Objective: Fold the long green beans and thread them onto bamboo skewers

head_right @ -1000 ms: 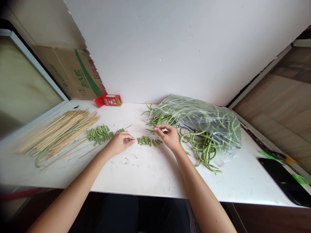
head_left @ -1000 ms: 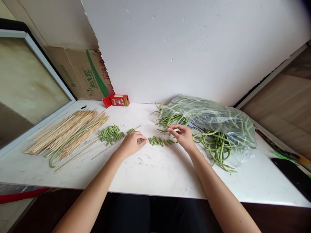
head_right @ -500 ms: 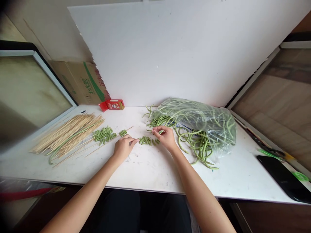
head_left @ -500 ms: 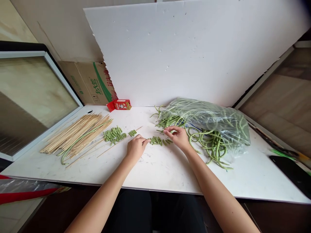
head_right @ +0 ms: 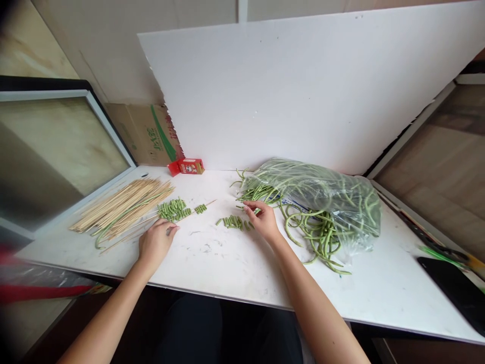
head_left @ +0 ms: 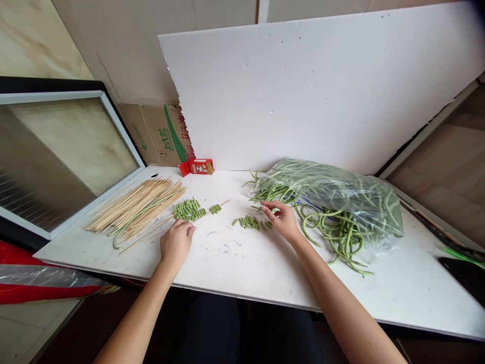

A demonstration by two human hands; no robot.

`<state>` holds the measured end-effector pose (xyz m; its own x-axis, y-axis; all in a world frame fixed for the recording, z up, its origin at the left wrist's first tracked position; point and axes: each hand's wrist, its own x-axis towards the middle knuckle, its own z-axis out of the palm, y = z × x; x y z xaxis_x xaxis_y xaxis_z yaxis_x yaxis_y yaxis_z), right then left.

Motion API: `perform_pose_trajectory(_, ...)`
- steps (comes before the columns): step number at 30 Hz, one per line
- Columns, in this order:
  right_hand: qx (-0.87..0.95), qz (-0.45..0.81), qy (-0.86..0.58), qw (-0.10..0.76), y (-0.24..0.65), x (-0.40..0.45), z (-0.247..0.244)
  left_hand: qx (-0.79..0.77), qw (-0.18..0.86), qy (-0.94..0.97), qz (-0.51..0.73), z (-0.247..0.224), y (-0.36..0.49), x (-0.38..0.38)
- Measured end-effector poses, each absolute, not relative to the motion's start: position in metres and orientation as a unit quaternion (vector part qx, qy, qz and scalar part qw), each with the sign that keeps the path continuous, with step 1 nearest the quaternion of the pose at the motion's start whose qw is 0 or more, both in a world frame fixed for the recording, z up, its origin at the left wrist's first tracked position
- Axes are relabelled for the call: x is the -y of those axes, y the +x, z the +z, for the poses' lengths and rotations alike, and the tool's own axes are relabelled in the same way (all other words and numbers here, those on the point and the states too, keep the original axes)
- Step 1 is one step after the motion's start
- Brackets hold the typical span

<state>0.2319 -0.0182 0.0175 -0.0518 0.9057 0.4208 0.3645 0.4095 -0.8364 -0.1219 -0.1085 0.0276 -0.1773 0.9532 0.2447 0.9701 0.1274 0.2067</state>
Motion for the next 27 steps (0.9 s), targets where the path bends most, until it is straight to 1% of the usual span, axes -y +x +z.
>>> perform_pose_trajectory(10,0.681,0.265,-0.476,0.489,0.233,0.019,0.016,0.78,0.04,-0.618,-0.085,0.027,-0.112,0.093)
perform_pose_trajectory(18,0.689,0.255,-0.474,0.486,0.232,0.018,0.016,0.779,0.043,-0.62,-0.076,0.027,-0.118,0.089)
perform_pose_trajectory(27,0.688,0.254,-0.472,0.489,0.232,0.019,0.017,0.75,0.049,-0.659,-0.038,0.028,-0.114,0.083)
